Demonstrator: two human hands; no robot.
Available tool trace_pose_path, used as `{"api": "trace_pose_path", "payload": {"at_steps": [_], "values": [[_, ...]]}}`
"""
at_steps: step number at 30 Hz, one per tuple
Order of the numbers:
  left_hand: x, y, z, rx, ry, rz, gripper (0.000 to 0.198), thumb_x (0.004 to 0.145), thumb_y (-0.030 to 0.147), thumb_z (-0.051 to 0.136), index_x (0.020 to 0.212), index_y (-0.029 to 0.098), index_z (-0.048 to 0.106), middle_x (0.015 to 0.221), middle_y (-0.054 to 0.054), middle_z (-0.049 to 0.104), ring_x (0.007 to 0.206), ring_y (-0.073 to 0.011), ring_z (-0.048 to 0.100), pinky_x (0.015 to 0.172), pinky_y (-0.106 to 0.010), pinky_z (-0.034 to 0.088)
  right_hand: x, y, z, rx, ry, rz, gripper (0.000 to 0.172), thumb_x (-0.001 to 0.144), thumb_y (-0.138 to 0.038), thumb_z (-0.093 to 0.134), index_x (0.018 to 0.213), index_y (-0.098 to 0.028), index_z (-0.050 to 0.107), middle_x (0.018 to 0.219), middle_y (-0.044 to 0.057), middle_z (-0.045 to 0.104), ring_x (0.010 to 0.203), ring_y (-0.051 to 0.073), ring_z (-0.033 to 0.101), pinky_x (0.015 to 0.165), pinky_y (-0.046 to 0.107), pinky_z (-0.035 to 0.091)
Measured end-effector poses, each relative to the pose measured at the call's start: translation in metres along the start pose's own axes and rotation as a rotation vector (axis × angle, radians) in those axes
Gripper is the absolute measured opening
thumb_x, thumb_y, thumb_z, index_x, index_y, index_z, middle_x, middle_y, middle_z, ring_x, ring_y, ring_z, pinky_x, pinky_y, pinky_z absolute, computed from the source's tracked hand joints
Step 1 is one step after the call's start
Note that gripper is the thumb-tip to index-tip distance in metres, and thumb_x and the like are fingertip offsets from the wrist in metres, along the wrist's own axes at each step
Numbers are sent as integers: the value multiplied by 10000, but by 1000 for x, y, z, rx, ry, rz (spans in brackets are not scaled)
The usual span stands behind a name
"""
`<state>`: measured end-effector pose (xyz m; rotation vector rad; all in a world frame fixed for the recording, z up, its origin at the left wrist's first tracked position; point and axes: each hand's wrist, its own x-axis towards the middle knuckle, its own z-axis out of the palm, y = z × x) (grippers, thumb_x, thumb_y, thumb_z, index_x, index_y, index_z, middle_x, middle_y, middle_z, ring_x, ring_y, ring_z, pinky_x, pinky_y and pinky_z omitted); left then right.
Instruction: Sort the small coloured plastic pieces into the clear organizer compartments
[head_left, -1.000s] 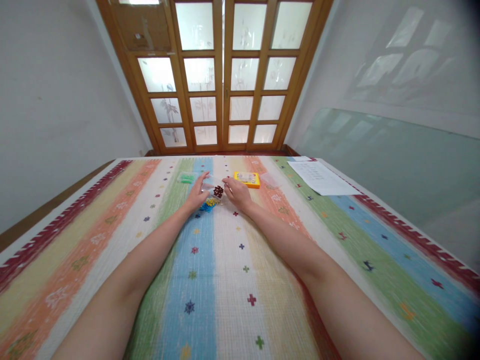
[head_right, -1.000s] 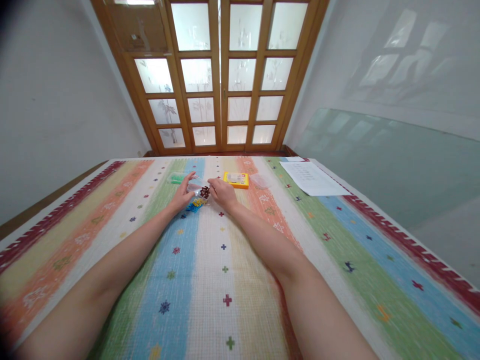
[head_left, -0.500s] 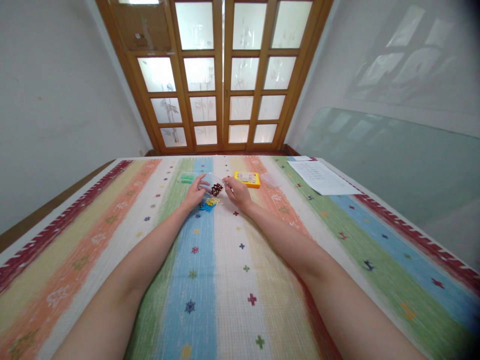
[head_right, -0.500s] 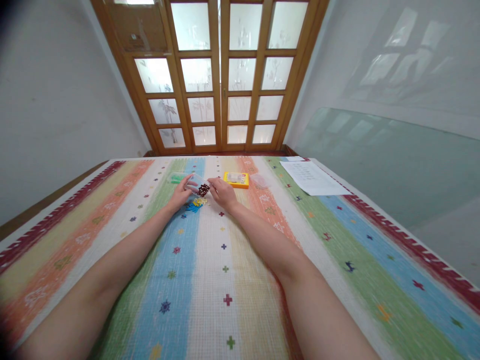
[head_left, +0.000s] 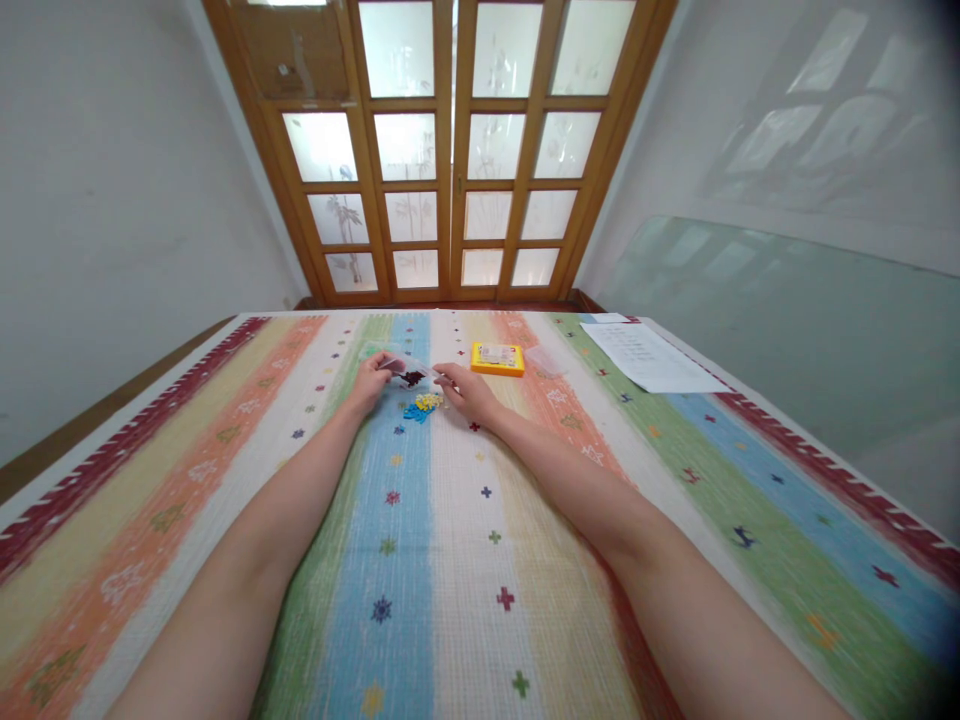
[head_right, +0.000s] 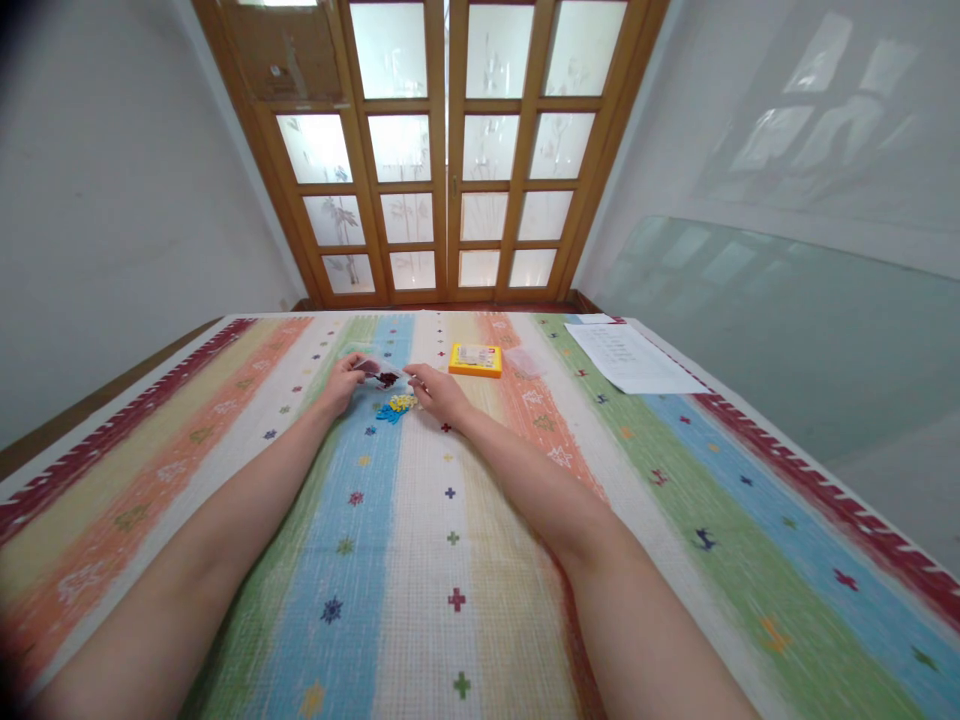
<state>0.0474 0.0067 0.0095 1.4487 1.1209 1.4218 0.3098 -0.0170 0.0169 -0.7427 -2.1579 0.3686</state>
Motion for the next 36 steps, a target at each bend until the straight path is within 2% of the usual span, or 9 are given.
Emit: {"api": "trace_pose_path", "payload": {"at_steps": [3,7,20,25,27,30,36], "values": [[1,-1,-10,-61,-62,-41,252,556,155,613,799,187,668,825,-19,715,795,-194,651,732,-303,518,0,-1,2,0,-31,10,337,983,-196,503,1291,-221,635,1169,82,738,1038,207,695,918,335,523],[0,-4,-14,-131,-97,-79,271,554,140,668,821,184,661,784,9,685,732,-158,639,711,-277,510,-1,-1,1,6,-37,12,339,971,-173,498,1270,-217,653,1164,82,740,1029,204,693,916,335,521],[-4,7,-15,-273,-209,-131,338,559,79,736,883,169,700,989,-41,766,837,-171,687,758,-283,541,-3,0,-1,-87,-27,-20,310,1055,-333,471,1251,-212,679,1158,88,743,1037,207,688,900,320,513],[-5,8,-13,-306,-231,-130,358,567,66,701,909,173,704,962,-35,759,843,-168,686,818,-308,548,-3,3,-1,-103,-9,-29,343,1079,-385,436,1248,-214,681,1151,87,743,1040,211,689,902,322,515],[-6,9,-10,-317,-243,-128,377,578,72,687,940,174,713,977,-38,755,900,-181,694,879,-332,545,-3,3,-3,-109,10,0,359,1087,-406,423,1247,-220,685,1153,88,746,1043,217,691,904,326,520],[-7,12,-6,-302,-294,-126,441,601,91,683,1032,172,731,1105,-65,751,1031,-211,693,948,-355,528,-2,3,-6,-108,64,52,380,1090,-431,415,1257,-224,686,1187,95,744,1074,230,689,925,343,528],[-8,13,5,-192,-307,-120,593,641,141,712,1231,184,697,1180,-88,729,996,-217,689,874,-351,543,0,3,-7,-60,140,64,405,1088,-409,398,1355,-224,640,1288,108,713,1182,244,662,1027,401,515]]}}
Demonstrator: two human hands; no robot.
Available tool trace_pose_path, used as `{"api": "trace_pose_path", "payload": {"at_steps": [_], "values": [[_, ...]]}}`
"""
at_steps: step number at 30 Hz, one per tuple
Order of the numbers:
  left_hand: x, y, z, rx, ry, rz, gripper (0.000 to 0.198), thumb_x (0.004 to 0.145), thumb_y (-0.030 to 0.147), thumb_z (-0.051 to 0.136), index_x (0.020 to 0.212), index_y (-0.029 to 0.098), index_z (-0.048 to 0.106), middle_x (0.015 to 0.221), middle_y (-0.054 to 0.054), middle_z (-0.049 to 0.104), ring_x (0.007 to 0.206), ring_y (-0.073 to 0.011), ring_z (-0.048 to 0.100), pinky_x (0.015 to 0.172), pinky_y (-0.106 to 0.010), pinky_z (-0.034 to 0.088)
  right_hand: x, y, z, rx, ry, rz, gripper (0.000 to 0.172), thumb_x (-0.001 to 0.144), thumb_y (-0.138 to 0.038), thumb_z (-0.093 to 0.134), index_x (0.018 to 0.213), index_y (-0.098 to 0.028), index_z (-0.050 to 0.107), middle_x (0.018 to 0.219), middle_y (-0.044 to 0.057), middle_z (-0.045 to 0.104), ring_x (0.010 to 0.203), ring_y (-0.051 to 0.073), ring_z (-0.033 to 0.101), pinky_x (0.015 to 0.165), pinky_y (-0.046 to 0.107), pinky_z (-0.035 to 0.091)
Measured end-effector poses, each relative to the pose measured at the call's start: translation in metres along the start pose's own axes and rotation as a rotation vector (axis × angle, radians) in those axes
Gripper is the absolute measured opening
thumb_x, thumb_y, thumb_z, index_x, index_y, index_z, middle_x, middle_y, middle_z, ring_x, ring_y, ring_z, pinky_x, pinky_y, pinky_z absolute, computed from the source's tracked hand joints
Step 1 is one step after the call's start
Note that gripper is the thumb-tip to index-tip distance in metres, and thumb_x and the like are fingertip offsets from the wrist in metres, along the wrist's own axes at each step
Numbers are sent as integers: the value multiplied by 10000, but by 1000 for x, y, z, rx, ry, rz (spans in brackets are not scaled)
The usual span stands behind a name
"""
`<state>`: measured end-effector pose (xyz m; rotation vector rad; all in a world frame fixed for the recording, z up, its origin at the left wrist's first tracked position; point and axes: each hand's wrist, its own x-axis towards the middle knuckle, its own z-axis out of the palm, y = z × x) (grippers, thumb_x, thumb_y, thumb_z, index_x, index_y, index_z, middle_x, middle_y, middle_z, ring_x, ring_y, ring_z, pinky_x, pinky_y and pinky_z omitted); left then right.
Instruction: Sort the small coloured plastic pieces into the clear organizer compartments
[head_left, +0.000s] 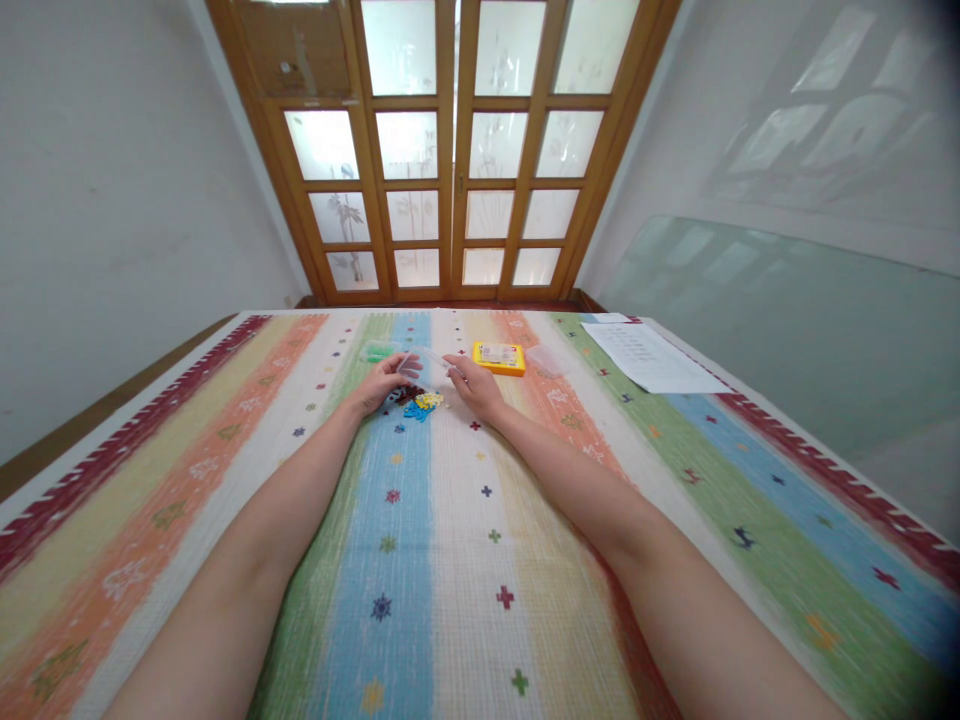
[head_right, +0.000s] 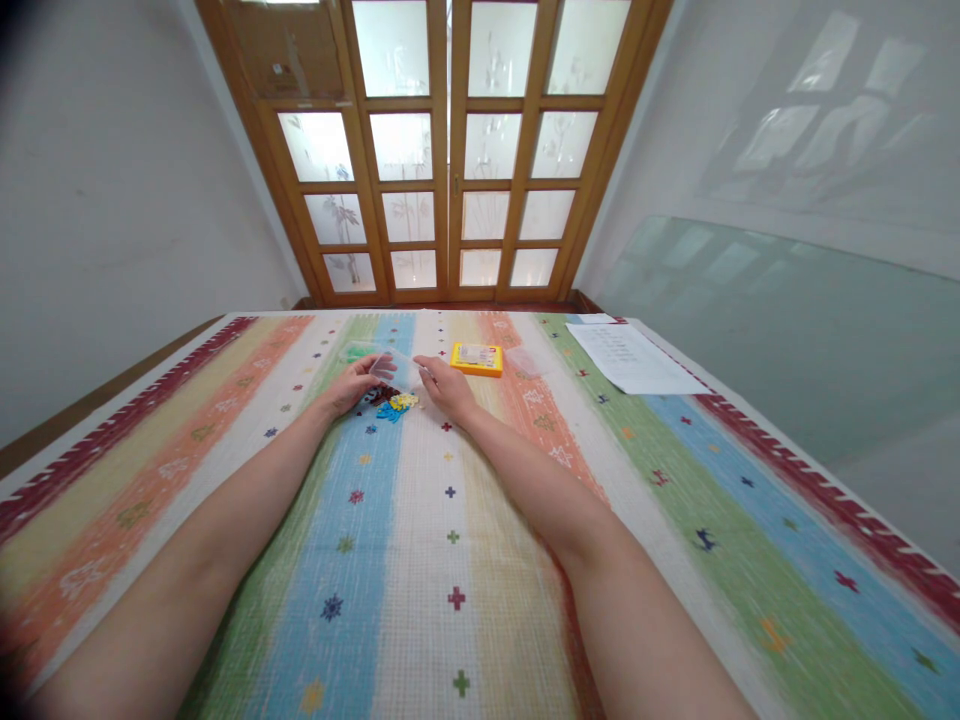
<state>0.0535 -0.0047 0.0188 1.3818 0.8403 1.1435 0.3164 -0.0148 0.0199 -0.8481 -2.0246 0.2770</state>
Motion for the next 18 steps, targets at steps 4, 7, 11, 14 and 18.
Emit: {"api": "trace_pose_path", "payload": {"at_steps": [4,7,11,14,18], "values": [[1,0,7,15,12,6,663,652,148,732,1309,201,660,1185,-90,719,986,-209,686,841,-331,556,0,3,3,-9,-6,7,412,1081,-381,402,1411,-243,608,1358,104,682,1251,249,634,1074,432,499],[1,2,11,-15,4,7,761,670,155,742,1413,230,591,1178,-82,719,970,-195,696,845,-331,568,0,5,4,-13,-12,4,432,1077,-367,403,1460,-251,568,1408,101,651,1293,251,610,1103,446,486],[0,4,15,-48,-18,-6,807,683,154,750,1459,242,546,1186,-84,720,925,-181,714,859,-344,583,0,6,3,-14,-26,-3,453,1075,-339,401,1506,-267,521,1440,97,628,1318,253,591,1125,464,473],[-1,5,17,-58,-22,-13,803,681,143,754,1451,238,549,1188,-85,717,916,-180,723,844,-332,589,0,5,3,-13,-35,-9,461,1078,-334,404,1524,-273,500,1461,99,610,1346,254,571,1140,470,463],[-1,6,22,-81,-33,-19,795,697,146,751,1458,225,533,1203,-91,705,908,-180,732,832,-323,596,0,2,2,-14,-80,-20,520,1071,-367,453,1581,-269,424,1510,116,558,1381,262,542,1142,481,463]]}}
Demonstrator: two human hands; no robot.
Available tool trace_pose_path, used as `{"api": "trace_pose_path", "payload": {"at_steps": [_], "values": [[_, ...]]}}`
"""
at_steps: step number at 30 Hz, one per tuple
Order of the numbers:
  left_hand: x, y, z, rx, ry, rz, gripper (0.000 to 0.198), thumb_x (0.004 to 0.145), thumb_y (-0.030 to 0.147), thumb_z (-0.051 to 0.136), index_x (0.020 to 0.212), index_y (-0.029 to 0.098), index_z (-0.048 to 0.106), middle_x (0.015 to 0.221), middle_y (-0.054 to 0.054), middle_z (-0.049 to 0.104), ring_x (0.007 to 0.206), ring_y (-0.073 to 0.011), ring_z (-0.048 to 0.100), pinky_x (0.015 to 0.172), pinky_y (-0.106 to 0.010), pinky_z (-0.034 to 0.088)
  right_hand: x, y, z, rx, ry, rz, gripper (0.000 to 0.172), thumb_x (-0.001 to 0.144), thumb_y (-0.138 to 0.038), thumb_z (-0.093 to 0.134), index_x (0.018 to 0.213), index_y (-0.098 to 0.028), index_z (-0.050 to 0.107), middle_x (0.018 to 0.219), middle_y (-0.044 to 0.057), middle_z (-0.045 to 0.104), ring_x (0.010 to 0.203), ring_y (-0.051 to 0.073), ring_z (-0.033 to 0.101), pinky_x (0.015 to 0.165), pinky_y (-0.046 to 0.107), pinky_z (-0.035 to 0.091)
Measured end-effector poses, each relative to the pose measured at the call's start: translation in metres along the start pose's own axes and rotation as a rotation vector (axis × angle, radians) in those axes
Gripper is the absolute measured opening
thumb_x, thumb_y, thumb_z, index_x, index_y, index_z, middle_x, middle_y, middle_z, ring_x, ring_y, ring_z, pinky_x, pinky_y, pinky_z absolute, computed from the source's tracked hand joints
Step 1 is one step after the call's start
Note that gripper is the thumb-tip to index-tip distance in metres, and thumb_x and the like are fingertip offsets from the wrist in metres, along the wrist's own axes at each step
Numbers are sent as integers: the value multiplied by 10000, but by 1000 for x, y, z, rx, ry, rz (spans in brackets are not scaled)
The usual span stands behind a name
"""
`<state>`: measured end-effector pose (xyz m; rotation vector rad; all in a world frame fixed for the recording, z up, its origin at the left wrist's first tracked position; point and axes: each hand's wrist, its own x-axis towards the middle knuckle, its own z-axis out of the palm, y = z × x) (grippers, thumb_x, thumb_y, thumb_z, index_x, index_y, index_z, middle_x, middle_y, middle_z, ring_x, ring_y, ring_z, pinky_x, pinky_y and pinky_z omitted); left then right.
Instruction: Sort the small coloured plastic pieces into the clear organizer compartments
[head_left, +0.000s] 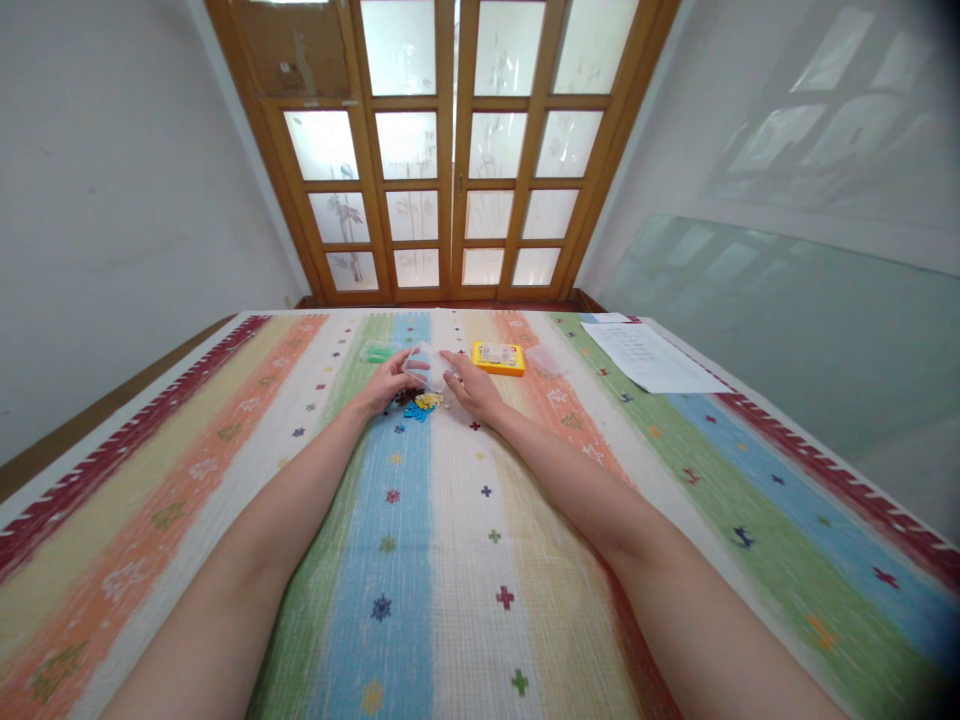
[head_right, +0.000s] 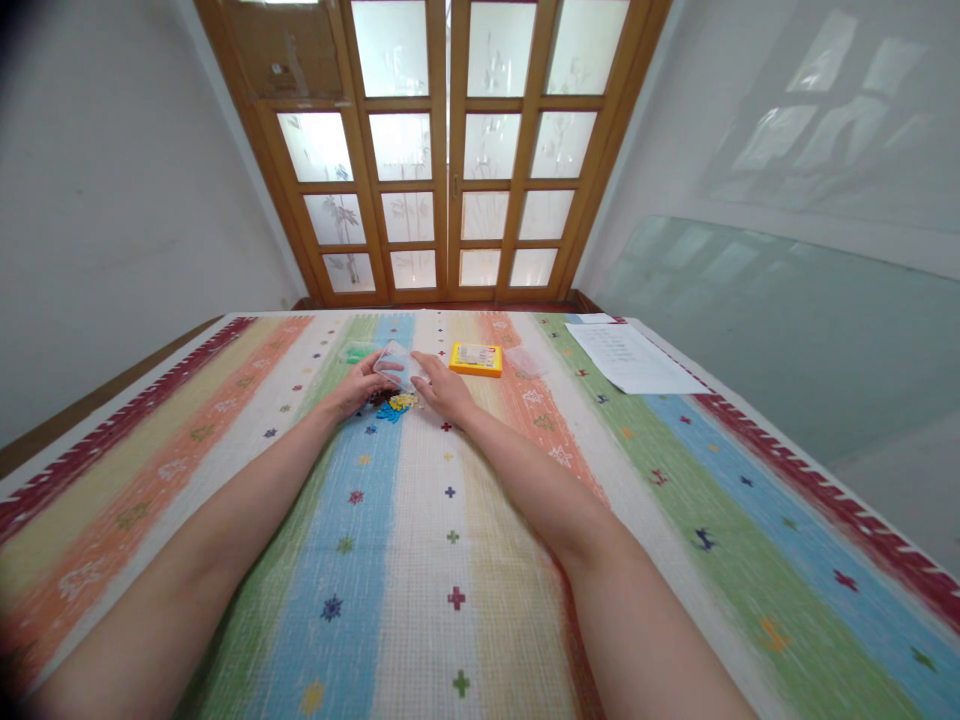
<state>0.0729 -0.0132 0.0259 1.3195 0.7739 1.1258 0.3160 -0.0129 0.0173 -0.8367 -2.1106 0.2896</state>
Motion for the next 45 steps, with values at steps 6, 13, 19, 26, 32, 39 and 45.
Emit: {"api": "trace_pose_path", "payload": {"at_steps": [6,13,19,26,32,39,45], "values": [[-3,2,7,-44,33,-35,921,737,154,781,1566,278,401,1158,-48,700,889,-160,744,867,-326,604,-2,-6,-2,-88,-122,-54,743,994,-423,634,1647,-340,291,1686,106,322,1517,294,383,1178,523,430],[-5,4,13,-117,-24,-100,887,844,242,714,1629,255,300,970,-30,723,851,-178,760,826,-325,614,-3,0,0,-224,-96,-124,825,878,-179,728,1613,-315,379,1708,113,270,1546,316,324,1225,558,371],[0,0,19,64,102,-115,744,906,447,709,1552,186,448,689,4,657,592,-142,640,600,-239,519,0,3,1,-233,-113,-250,821,843,-95,684,1596,-276,412,1636,123,410,1502,302,400,1222,537,399],[2,1,19,142,110,-91,829,847,476,737,1569,188,446,566,50,523,492,-124,487,500,-224,360,2,2,-2,-254,-91,-310,720,869,-82,666,1532,-316,510,1595,74,486,1481,282,443,1212,539,421],[0,3,22,130,101,-71,851,844,440,745,1595,206,419,651,29,597,482,-102,486,484,-221,344,2,-2,-6,-273,-95,-300,690,878,-63,656,1511,-309,536,1604,67,482,1474,280,455,1195,536,436],[-1,1,23,70,99,-89,732,899,465,707,1539,177,499,684,4,642,488,-103,545,470,-209,390,2,-7,-5,-268,-55,-262,611,892,-166,698,1481,-262,566,1459,111,613,1369,299,543,1149,535,461],[-1,3,25,85,134,-81,600,973,489,633,1482,182,552,807,-60,723,541,-109,616,491,-200,430,0,-8,-4,-281,1,-229,564,893,-196,722,1439,-216,583,1327,132,678,1222,297,618,1067,494,501]]}}
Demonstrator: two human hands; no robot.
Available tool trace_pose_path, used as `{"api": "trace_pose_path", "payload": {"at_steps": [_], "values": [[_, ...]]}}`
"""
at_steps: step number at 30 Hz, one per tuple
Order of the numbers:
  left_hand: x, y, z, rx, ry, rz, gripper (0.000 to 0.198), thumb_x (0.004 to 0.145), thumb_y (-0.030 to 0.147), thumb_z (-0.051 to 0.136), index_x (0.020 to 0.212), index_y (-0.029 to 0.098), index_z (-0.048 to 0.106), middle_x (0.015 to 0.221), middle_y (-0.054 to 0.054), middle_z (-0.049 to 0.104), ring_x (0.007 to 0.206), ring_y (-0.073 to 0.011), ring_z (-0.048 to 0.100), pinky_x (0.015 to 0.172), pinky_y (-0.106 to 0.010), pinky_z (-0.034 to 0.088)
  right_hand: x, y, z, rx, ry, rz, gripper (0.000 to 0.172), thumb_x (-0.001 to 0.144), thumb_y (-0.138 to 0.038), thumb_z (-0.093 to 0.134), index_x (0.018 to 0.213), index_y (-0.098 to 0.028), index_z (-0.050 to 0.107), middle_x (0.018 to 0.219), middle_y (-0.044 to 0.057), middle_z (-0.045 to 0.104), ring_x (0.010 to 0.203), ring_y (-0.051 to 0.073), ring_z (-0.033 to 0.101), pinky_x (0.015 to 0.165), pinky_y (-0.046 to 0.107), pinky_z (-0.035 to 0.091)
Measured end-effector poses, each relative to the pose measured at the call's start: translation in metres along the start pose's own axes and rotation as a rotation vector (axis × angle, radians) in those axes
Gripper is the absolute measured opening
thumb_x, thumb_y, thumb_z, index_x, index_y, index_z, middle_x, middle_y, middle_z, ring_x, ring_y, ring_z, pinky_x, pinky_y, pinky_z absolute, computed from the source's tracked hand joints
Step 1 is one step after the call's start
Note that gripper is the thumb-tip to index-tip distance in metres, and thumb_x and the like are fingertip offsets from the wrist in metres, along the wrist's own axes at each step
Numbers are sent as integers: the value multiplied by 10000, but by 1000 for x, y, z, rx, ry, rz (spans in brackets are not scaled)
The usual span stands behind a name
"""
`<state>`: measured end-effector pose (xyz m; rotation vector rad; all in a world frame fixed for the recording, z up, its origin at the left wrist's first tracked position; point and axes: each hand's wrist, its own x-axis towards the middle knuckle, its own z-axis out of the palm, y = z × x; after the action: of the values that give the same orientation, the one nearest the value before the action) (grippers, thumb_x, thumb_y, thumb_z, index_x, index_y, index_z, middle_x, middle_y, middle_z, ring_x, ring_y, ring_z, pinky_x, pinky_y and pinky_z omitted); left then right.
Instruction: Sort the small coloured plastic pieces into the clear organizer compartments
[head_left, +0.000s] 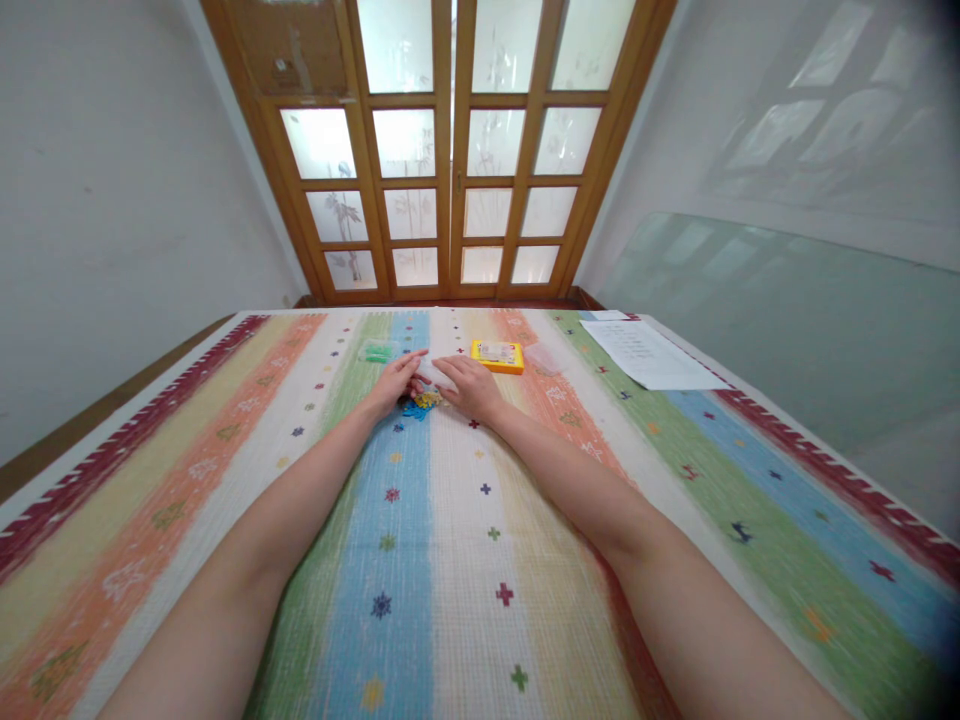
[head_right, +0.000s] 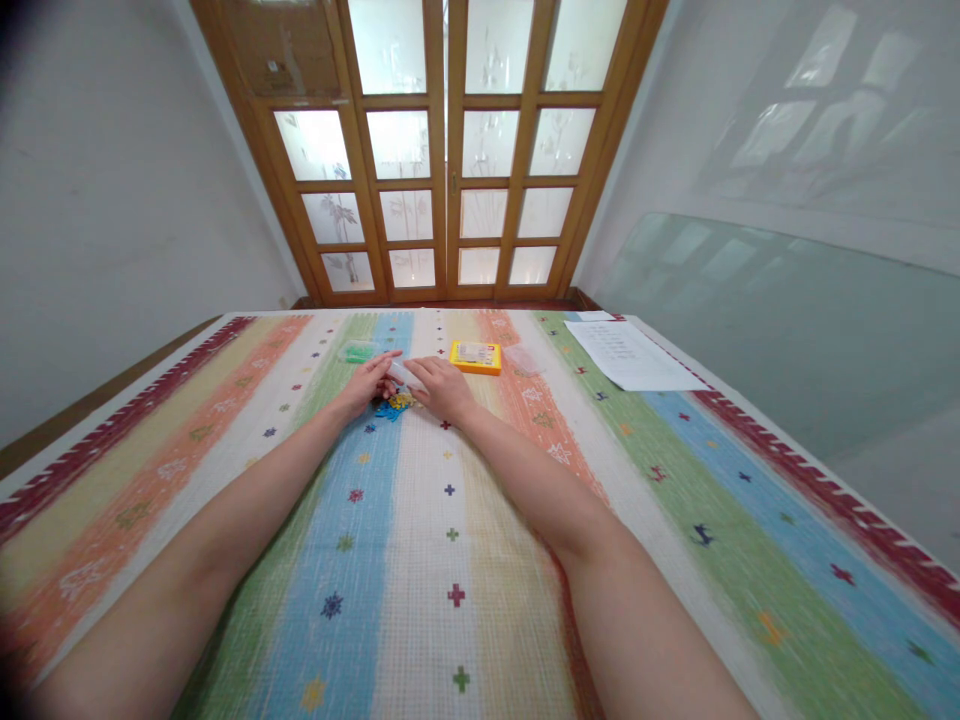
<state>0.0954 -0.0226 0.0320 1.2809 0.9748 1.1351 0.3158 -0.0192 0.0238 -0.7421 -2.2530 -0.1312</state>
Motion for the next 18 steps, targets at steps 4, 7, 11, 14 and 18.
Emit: {"api": "trace_pose_path", "payload": {"at_steps": [4,7,11,14,18], "values": [[0,1,2,100,-12,39,612,956,537,642,1448,181,571,772,-55,721,510,-107,601,465,-192,405,-2,0,2,-20,8,52,504,940,-283,709,1426,-216,590,1267,137,704,1150,292,653,1010,462,520],[0,1,4,198,-33,92,583,948,541,636,1398,172,598,743,-39,716,500,-100,590,456,-182,396,-4,2,3,-37,4,95,459,975,-348,678,1403,-197,609,1204,145,723,1088,285,675,967,437,530],[-1,-1,7,265,-37,126,547,941,520,633,1357,165,605,712,-24,715,496,-99,585,463,-180,403,-5,3,5,-39,8,129,420,989,-382,662,1356,-178,641,1167,151,730,1068,283,681,944,418,527],[-1,-3,6,282,-34,139,545,934,525,636,1349,172,608,703,-21,713,506,-105,595,475,-183,412,-4,2,3,-41,5,139,394,999,-383,645,1342,-188,650,1158,143,732,1068,279,679,938,407,522],[0,-4,5,293,-28,145,537,929,525,642,1341,182,620,693,-17,711,515,-110,605,490,-184,421,-3,2,0,-37,-11,136,384,1017,-395,613,1341,-193,652,1145,140,736,1055,279,681,932,403,518]]}}
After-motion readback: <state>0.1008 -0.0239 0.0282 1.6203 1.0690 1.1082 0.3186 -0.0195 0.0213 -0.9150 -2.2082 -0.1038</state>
